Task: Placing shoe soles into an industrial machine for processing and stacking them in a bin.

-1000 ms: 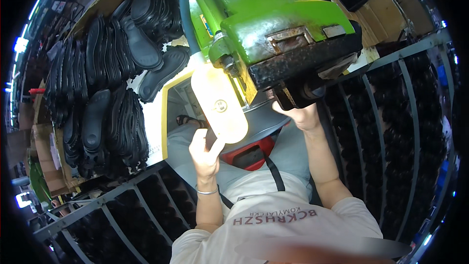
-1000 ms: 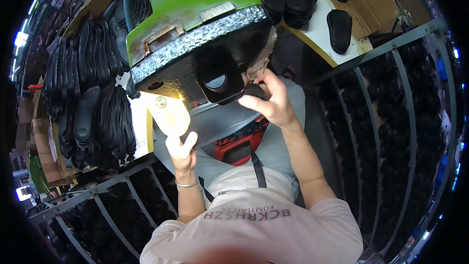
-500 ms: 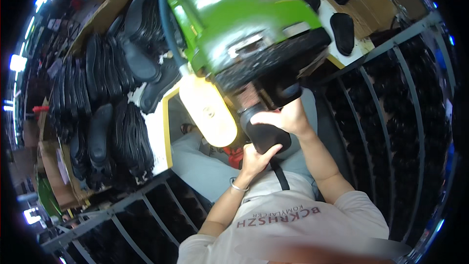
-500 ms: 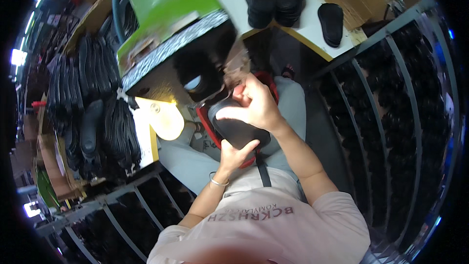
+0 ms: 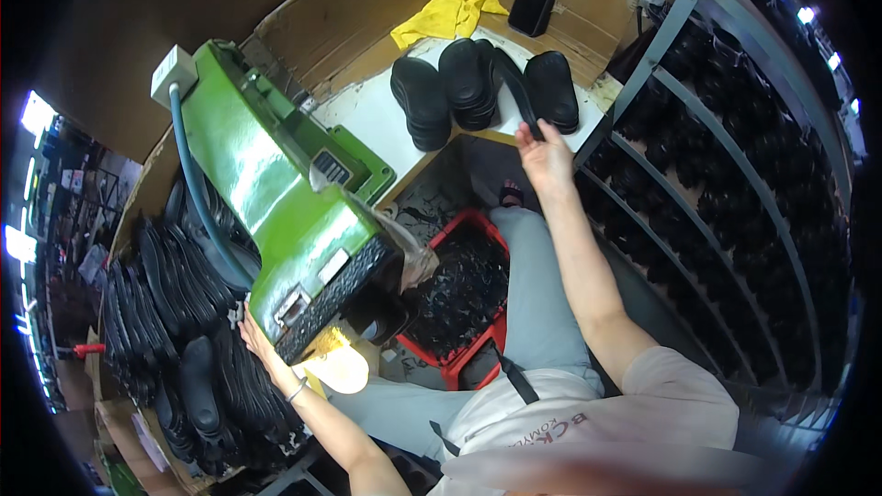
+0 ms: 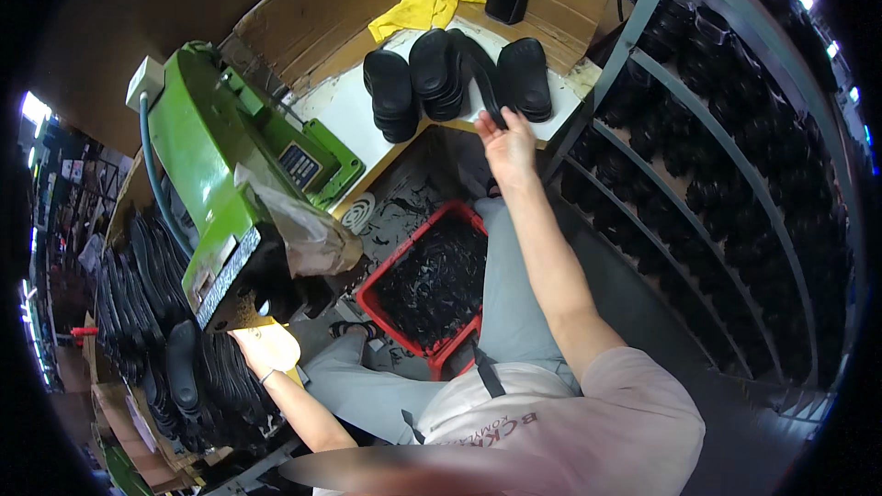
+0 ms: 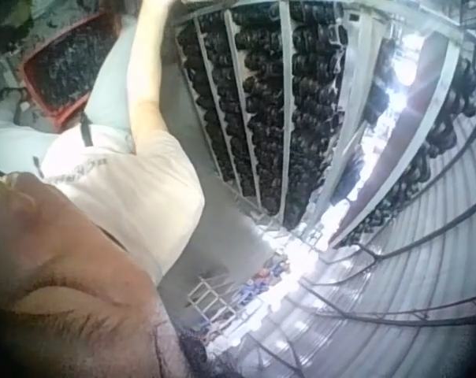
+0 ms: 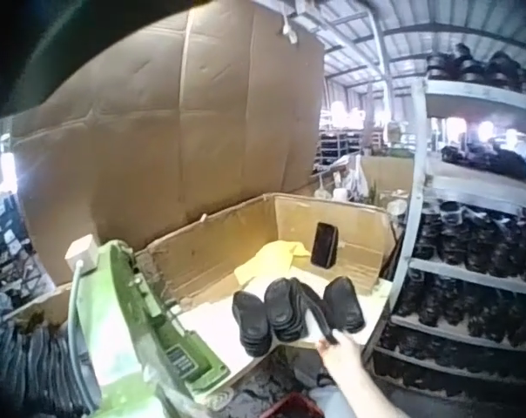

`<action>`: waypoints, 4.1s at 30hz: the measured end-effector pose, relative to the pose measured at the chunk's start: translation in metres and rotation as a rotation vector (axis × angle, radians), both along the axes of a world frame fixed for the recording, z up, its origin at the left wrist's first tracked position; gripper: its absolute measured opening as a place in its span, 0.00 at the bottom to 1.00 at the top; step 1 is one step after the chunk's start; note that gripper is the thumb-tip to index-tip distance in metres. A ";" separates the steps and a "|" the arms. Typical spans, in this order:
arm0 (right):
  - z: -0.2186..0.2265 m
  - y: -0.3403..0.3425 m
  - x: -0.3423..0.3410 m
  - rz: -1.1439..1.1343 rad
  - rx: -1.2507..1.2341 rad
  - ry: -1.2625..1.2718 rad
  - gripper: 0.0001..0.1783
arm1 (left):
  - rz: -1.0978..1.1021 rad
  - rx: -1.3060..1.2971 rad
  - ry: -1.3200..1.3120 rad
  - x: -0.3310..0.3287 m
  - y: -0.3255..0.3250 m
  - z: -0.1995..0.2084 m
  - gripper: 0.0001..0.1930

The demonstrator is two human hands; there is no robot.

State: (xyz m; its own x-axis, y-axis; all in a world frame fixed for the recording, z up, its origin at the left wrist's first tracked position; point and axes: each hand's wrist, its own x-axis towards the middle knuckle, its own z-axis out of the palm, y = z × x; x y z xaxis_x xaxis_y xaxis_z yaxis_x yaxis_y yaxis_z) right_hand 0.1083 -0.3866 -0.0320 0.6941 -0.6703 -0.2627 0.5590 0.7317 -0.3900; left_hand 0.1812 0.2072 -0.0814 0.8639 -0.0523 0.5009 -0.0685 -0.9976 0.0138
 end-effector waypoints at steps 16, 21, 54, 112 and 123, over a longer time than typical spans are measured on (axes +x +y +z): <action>-0.008 0.019 0.039 -0.086 -0.313 0.389 0.45 | -0.138 -0.599 0.087 -0.122 -0.091 0.124 0.32; -0.006 0.108 -0.057 0.671 -0.730 0.436 0.37 | -0.373 -0.793 0.189 -0.178 -0.111 0.132 0.36; 0.052 0.124 -0.122 0.544 -0.625 0.255 0.23 | -0.596 -1.309 0.380 -0.173 -0.237 0.092 0.12; 0.068 0.203 -0.087 0.755 -1.042 0.026 0.30 | -0.439 -1.628 0.774 -0.215 -0.162 0.062 0.10; 0.030 0.185 -0.145 0.579 -1.172 0.185 0.22 | -0.587 -1.637 0.660 -0.183 -0.267 0.103 0.12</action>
State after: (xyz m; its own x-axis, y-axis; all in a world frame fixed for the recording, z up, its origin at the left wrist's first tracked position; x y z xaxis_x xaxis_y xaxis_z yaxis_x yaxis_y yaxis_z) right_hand -0.0364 -0.2021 -0.0025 0.9722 -0.1838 0.1448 0.1517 0.0239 -0.9881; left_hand -0.0019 -0.0602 0.0221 0.9678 -0.2515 -0.0127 0.0600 0.1812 0.9816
